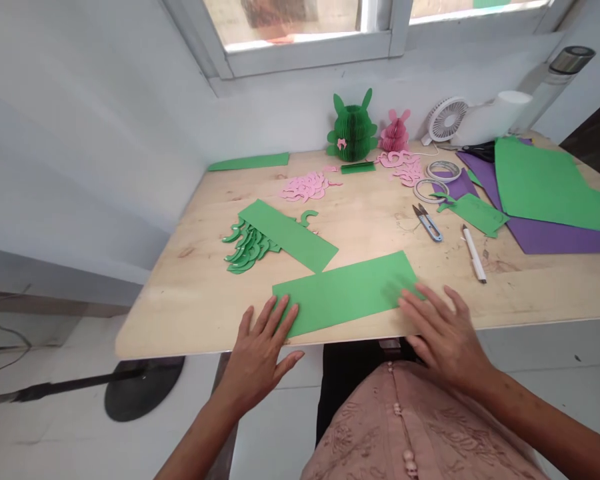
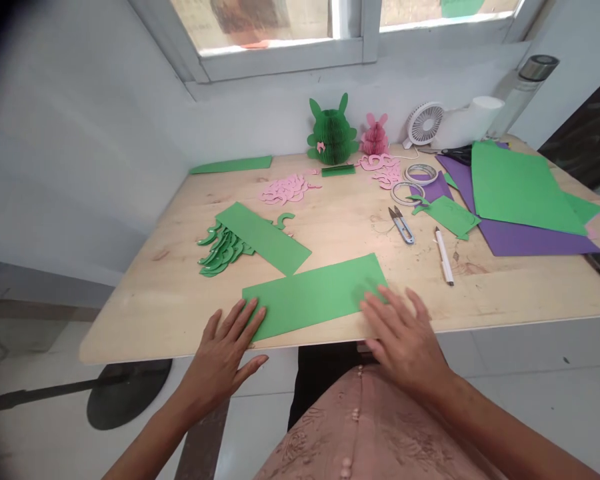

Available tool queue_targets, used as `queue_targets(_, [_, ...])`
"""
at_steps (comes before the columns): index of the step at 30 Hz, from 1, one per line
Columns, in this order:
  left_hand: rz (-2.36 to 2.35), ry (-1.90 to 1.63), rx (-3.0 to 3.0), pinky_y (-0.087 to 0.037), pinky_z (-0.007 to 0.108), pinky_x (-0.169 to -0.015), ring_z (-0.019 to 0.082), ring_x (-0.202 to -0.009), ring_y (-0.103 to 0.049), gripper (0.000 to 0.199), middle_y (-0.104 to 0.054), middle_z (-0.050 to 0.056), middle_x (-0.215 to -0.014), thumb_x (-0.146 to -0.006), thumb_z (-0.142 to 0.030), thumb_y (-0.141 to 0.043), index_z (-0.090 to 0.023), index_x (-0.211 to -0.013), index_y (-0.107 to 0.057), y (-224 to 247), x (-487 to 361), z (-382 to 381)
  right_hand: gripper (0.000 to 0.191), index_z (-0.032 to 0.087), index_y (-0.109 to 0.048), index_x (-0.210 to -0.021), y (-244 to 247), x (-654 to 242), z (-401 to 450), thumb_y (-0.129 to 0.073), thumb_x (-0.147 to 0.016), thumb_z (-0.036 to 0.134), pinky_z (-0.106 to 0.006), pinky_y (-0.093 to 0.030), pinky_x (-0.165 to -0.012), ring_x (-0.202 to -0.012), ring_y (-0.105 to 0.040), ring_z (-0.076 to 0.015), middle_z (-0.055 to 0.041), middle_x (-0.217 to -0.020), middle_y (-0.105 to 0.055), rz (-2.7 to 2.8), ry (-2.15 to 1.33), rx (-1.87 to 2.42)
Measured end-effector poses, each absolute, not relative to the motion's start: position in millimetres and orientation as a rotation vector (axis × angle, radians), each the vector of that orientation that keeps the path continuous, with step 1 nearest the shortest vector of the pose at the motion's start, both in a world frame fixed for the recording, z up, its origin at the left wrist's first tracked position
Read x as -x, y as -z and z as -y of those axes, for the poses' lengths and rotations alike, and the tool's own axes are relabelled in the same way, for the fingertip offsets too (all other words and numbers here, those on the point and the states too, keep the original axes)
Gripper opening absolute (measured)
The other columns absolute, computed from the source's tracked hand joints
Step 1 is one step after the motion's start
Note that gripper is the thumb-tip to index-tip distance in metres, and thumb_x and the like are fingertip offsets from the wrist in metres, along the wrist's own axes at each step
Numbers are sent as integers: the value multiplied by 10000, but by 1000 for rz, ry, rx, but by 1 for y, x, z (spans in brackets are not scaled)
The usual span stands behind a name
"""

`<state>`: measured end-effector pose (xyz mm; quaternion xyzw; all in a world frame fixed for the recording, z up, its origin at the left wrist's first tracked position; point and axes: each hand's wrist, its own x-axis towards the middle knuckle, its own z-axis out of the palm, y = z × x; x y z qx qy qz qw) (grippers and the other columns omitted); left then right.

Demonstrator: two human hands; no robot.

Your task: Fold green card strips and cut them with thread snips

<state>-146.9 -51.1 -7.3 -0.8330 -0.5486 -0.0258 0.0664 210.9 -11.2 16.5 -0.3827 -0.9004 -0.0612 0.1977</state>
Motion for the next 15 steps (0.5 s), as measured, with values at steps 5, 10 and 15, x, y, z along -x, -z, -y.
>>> queue_targets(5, [1564,88,2499,-143,533,-1150,307,-1424,-257,669,-392,112,-1492,-912,-530,-381,-190,-1484,-309,13,151,51,528,112,-487,-1353,-18,-112,15,-479,-937,436,-576,-249,-1108,-1354,-366,-285,-131,-1412,-502,2638,-25,815])
queue_targets(10, [1474,128,2508,-132,547,-1140,325,-1426,-242,698,-404,144,-1479,-916,-538,-360,-156,-1494,-278,19,155,49,602,67,-466,-1364,1,-82,11,-419,-952,503,-567,-273,-1096,-1355,-339,-305,-142,-1440,-466,2757,-133,782])
queue_targets(15, [1487,161,2524,-124,543,-1145,325,-1433,-223,720,-386,140,-1491,-918,-546,-352,-162,-1512,-218,18,154,49,593,77,-451,-1384,4,-145,9,-459,-943,474,-559,-223,-1120,-1361,-341,-300,-146,-1450,-452,2742,-58,951])
